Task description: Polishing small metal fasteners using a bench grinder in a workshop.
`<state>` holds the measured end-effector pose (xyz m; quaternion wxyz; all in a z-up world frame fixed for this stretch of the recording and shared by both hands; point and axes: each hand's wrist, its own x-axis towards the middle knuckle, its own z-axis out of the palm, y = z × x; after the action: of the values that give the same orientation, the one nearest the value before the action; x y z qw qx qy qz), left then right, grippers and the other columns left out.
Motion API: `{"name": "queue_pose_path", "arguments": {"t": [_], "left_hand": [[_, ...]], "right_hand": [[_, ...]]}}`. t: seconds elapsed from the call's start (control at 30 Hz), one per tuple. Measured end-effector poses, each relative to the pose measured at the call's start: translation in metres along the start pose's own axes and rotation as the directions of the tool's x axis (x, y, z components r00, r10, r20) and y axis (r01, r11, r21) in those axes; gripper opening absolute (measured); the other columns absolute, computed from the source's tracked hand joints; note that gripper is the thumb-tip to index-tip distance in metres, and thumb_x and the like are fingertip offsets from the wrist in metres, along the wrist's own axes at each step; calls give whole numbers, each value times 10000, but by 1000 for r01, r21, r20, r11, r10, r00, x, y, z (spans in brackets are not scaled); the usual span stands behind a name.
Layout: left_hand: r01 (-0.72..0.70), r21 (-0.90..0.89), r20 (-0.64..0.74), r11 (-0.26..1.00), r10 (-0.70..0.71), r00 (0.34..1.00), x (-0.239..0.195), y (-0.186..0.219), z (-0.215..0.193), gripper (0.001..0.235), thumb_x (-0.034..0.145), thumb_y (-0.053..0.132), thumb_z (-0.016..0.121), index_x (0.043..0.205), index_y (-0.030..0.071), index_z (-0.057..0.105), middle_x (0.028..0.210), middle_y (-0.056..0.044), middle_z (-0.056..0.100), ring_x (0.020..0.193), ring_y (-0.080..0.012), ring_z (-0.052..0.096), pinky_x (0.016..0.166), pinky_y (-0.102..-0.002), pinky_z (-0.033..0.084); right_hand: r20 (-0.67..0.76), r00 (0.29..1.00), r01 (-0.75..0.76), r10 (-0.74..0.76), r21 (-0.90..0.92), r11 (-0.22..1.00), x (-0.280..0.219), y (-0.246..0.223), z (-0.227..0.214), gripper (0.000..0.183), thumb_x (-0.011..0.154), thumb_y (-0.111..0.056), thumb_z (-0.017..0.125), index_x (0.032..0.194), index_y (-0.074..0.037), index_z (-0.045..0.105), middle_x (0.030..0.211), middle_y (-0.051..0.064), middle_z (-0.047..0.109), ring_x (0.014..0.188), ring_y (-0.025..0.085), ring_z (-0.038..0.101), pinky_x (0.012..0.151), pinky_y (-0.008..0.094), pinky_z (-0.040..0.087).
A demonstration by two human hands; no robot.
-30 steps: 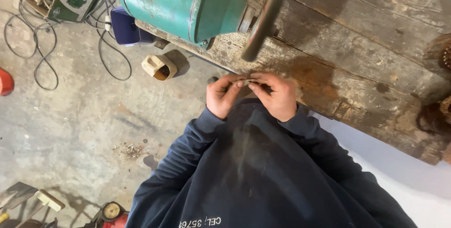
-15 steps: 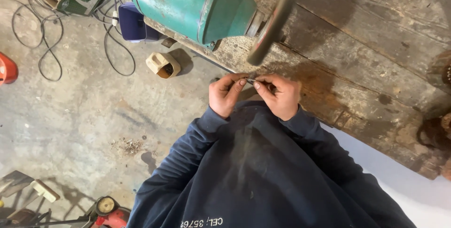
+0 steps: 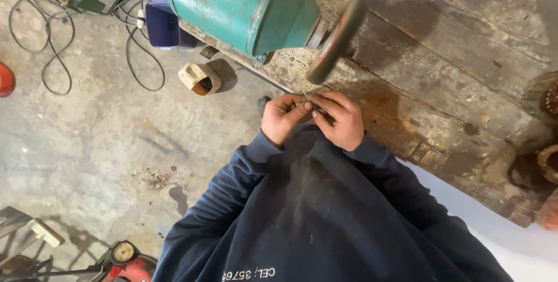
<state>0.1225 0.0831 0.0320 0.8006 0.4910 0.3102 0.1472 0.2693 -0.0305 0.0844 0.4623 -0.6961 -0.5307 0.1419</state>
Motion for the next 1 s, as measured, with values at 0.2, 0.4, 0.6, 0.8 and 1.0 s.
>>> {"name": "queue_pose_path", "arguments": {"t": [0.2, 0.4, 0.6, 0.8, 1.0], "left_hand": [[-36, -71, 1, 997, 36, 999, 2, -3, 23, 261, 1033, 160, 640, 1147, -69, 689, 945, -37, 742, 857, -91, 691, 774, -239, 574], [-53, -367, -209, 929, -27, 978, 0, -13, 53, 307, 1000, 142, 651, 1229, -61, 678, 972, -40, 746, 814, -91, 669, 717, -247, 562], [-76, -437, -306, 896, -68, 950, 5, -42, 56, 285, 1000, 122, 701, 1230, -45, 726, 818, 11, 680, 570, -6, 425, 499, -193, 321], [-100, -483, -355, 870, -91, 930, 12, -37, 64, 216, 959, 124, 743, 1108, -32, 749, 810, -8, 698, 552, -13, 434, 482, -195, 311], [-209, -396, -349, 894, 64, 935, 12, -29, 62, 168, 956, 70, 731, 1029, -82, 736, 899, -87, 754, 791, -118, 669, 734, -252, 543]], "right_hand": [[-85, 980, 151, -180, -272, 950, 0, 10, -7, 238, 860, -12, 805, 1096, -36, 789, 1020, 87, 747, 837, 266, 726, 740, 377, 571], [-250, 966, -67, 58, -28, 997, -12, 21, 14, 228, 901, 24, 771, 1121, -35, 761, 1041, 119, 718, 816, 247, 736, 694, 336, 583], [-247, 964, -99, 103, 29, 995, -12, 21, 13, 187, 925, 6, 769, 1107, -36, 747, 1023, 132, 713, 788, 239, 719, 673, 321, 563], [-255, 963, -73, 82, 43, 996, -7, 19, 9, 181, 945, 1, 750, 1125, -16, 732, 1038, 150, 700, 858, 255, 723, 726, 319, 569], [-250, 955, -125, 162, 158, 979, -12, 21, 17, 189, 963, 44, 697, 1145, -4, 710, 1046, 151, 699, 864, 233, 729, 739, 316, 576]]}}
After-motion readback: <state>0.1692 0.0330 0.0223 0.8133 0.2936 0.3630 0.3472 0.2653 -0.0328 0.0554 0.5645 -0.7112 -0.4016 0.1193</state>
